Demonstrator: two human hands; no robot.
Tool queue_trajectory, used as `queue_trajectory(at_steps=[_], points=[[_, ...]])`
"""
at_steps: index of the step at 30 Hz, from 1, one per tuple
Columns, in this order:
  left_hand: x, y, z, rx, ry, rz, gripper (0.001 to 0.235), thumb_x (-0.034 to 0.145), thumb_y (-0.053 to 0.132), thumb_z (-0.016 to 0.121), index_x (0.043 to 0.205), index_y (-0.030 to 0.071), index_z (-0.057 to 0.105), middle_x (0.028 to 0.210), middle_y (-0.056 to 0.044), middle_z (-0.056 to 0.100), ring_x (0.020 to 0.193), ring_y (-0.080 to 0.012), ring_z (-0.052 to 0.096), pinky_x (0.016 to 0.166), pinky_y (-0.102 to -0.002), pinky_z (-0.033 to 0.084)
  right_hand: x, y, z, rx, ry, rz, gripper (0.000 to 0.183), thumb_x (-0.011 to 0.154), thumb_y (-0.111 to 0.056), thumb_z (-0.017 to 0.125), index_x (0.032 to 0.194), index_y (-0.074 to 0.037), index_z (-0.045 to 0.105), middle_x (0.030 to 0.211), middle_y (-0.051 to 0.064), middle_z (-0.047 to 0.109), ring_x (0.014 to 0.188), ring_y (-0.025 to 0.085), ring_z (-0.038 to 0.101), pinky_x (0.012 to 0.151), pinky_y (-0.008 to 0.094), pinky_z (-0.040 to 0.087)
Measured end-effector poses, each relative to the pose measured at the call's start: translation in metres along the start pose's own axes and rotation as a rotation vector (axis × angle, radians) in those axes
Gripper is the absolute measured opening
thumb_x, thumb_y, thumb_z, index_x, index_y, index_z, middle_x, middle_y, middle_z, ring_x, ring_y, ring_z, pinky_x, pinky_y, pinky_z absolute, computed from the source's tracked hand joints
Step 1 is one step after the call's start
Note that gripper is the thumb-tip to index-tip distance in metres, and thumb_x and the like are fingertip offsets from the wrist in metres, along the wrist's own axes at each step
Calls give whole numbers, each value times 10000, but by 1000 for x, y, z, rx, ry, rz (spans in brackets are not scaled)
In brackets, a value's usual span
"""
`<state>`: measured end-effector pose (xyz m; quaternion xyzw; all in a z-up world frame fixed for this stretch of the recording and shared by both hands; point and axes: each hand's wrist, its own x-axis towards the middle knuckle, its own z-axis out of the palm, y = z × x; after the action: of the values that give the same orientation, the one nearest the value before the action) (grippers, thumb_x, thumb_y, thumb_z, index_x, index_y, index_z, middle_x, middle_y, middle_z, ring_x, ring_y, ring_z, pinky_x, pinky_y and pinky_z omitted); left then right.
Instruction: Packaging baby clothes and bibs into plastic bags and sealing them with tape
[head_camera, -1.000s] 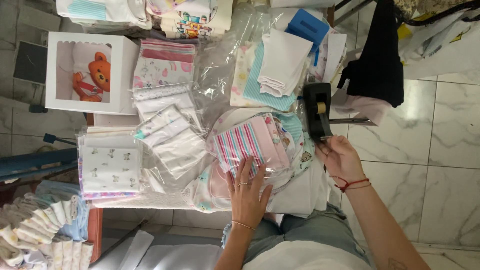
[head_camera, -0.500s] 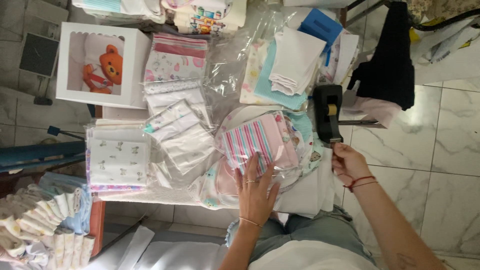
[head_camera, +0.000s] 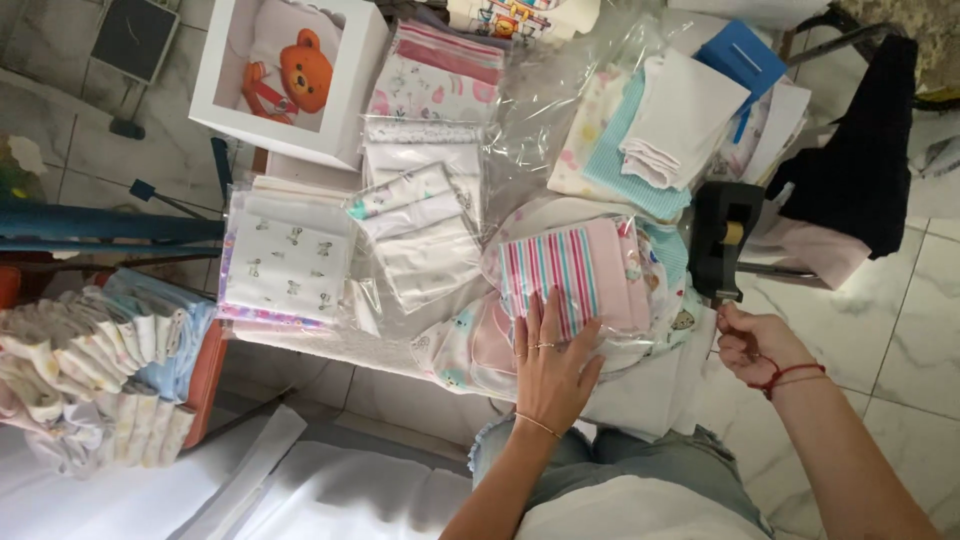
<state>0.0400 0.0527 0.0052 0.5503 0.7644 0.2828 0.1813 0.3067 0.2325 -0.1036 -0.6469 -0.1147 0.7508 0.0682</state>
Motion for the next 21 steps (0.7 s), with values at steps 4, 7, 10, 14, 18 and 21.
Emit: queue_trajectory(at_steps=[4,7,10,14,18,21], points=[[-2,-8,13,-24,28,29,375,817,280,527,1177,198,464,1392,-190,180,1271,-442,179,957,-595,219,-11,6,6,101,24,-43,82,774,-183,517,787,-256,482,618,-103,427,396,28,253,357,159,188],[-3,-12,22,123,142,11,422,797,400,509,1209,327,450,1385,-165,237,1276,-351,224,1002,-461,166,-37,11,32,88,123,-141,167,801,-316,593,874,-178,535,679,-72,463,458,25,309,373,126,227],[-3,-13,22,131,112,1,437,783,395,523,1206,314,449,1392,-159,220,1283,-341,203,1004,-458,158,-20,16,28,142,120,-151,168,808,-327,598,862,-178,541,671,-75,465,448,15,303,375,114,215],[-4,-12,20,122,73,-13,445,792,391,520,1221,322,424,1398,-155,196,1291,-338,174,1005,-460,141,3,14,12,99,84,-136,149,808,-288,583,839,-152,532,664,-65,442,451,20,304,372,121,202],[-4,-12,23,109,70,-25,433,808,403,496,1227,330,419,1405,-146,181,1296,-340,155,1006,-465,132,1,11,13,110,111,-100,139,804,-270,584,834,-141,545,662,-59,462,434,21,289,360,129,182],[-3,-12,25,122,57,-24,437,814,417,477,1235,325,407,1407,-148,173,1297,-340,149,1005,-470,134,25,22,4,179,144,-103,109,814,-247,559,828,-141,537,661,-49,463,439,28,278,369,145,177]])
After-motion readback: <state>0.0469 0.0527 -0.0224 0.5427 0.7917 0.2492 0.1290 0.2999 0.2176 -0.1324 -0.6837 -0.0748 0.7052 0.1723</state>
